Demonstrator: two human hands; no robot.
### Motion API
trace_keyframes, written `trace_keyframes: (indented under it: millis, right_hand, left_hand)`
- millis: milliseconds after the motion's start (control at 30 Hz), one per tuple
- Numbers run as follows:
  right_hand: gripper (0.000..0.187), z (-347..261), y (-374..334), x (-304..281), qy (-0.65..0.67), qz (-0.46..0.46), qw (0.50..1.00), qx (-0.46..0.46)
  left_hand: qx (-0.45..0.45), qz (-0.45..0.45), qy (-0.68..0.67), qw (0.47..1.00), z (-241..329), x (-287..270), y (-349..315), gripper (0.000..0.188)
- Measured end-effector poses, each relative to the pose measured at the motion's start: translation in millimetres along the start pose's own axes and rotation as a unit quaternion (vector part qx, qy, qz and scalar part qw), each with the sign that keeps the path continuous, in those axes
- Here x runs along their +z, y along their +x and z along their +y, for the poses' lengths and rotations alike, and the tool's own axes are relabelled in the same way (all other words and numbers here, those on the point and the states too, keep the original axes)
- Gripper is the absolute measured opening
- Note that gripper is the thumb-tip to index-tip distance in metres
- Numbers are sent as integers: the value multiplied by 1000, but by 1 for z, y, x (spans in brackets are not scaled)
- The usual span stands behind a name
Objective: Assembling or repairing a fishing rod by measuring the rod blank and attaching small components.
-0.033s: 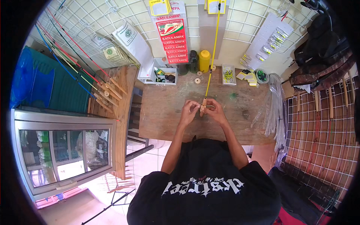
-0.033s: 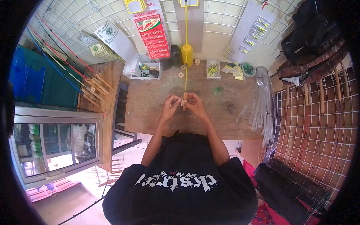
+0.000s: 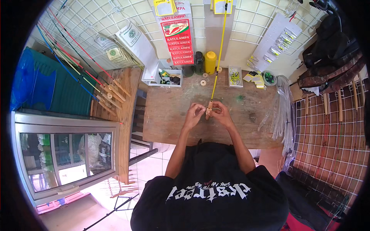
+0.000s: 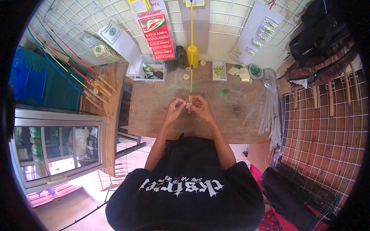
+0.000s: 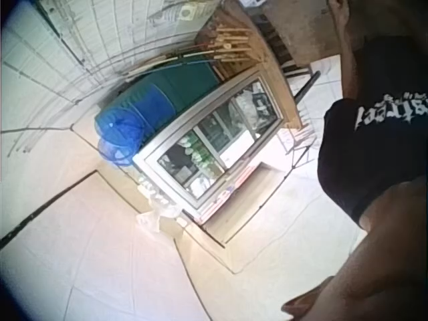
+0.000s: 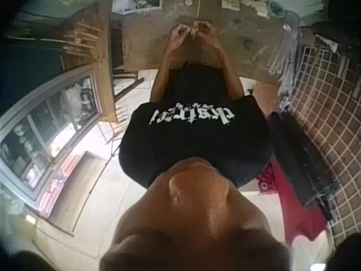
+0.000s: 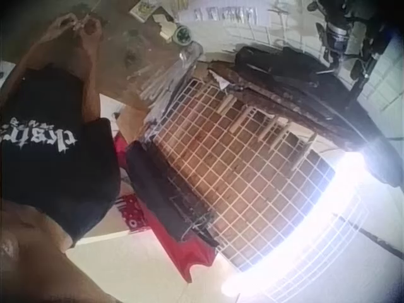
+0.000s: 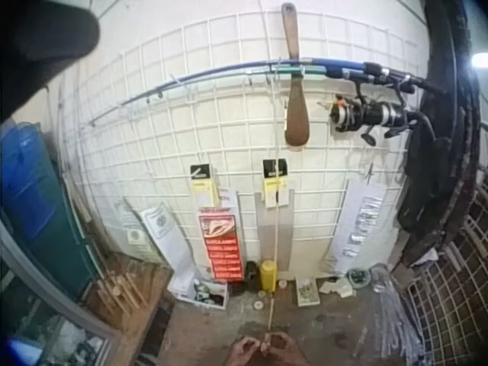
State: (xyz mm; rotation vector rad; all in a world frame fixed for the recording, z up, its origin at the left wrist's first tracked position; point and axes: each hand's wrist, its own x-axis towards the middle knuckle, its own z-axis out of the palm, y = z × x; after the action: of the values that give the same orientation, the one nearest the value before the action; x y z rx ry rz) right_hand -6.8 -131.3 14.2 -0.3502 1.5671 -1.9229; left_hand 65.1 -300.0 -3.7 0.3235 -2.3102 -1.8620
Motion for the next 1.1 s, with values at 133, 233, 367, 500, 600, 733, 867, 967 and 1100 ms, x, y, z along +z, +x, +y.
trace_keyframes:
  millis: [133, 233, 367, 500, 600, 733, 867, 967, 1100]
  right_hand:
    - [40, -3, -2, 4, -2, 11, 1000, 5]
    - [40, -3, -3, 6, 8, 24, 1000, 14]
    - [41, -1, -1, 5, 6, 19, 1000, 19]
    - [40, 12, 4, 0, -44, 37, 998, -39]
    - [41, 5, -1, 4, 30, 41, 999, 12]
    - [42, 11, 1, 4, 13, 33, 999, -9]
    - [42, 11, 0, 1, 19, 34, 999, -18]
    - [42, 7, -1, 3, 22, 28, 999, -8]
    - [42, 7, -1, 4, 25, 11, 1000, -10]
  left_hand:
    - [-16, -65, -68, 995, -5, -9, 1, 7]
    - [-32, -101, -190, 976, -5, -9, 2, 10]
    - [-45, -100, -171, 979, -1, -6, -6, 11]
    - [-30, -116, -94, 988, 8, 0, -12, 15]
    - [-46, -61, -91, 993, 14, 9, -21, 14]
    - [8, -11, -106, 994, 7, 19, -34, 14]
    - [-8, -37, -117, 992, 19, 20, -40, 22]
    - [-42, -57, -107, 992, 17, 15, -47, 29]
    - [-53, -78, -53, 994, 25, 9, -55, 38]
